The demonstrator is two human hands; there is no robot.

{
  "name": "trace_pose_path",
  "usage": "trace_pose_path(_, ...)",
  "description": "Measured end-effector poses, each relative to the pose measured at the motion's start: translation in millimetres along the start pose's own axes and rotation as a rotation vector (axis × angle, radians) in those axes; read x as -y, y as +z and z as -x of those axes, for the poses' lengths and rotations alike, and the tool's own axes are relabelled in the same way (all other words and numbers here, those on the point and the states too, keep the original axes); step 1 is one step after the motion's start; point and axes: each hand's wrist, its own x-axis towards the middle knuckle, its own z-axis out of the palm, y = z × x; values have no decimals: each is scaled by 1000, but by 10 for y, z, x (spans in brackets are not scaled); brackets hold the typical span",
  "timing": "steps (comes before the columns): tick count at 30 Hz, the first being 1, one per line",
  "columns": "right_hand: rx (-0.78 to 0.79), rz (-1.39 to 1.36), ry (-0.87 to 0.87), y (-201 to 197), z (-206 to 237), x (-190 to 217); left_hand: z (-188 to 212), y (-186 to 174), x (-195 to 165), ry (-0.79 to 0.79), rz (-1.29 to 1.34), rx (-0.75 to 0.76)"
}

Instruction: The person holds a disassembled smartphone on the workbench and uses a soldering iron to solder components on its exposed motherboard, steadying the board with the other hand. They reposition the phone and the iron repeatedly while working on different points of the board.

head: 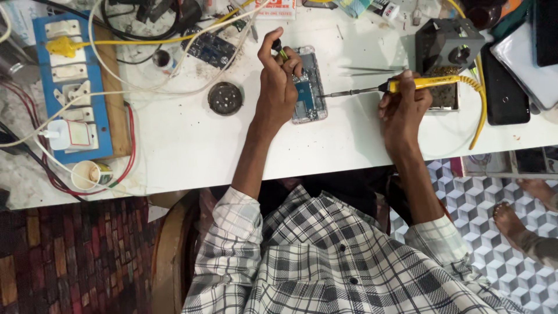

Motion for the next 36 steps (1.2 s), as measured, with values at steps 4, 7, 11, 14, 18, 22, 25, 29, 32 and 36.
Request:
trace_pose_path(4, -129, -115, 70, 58, -45, -21, 16, -6, -64, -32, 16, 5)
trace_pose_path(7, -149, 14, 43, 102, -38, -48, 15, 2, -99, -19, -4, 6)
trace_pose_path(11, -88, 13, -9, 118, -20, -81, 32, -13, -133, 2, 28, 35)
trace_pose_path(14, -60, 0, -34, 112, -24, -109, 35, -10, -135, -45, 2, 29)
trace_pose_path(18, -41, 25, -43, 113, -16, -135, 46, -3, -112, -59, 11, -15)
trace_pose_path(22, -51, 71, -59, 124, 39, -102, 74, 5, -111, -67, -27, 1)
trace_pose_path(25, -58, 52, -63, 170, 49, -68, 57, -6, -122, -71, -37, -15)
trace_pose_path(29, -42, 62, -92, 182, 68, -41, 40, -19, -145, -38, -16, -28)
trace_pose_path(32, -36, 44, -95, 157, 72, -54, 44, -25, -142, -34, -20, -23)
trace_pose_path(36, -41, 21, -84, 118, 68, -94, 38, -17, -100, -24, -11, -24)
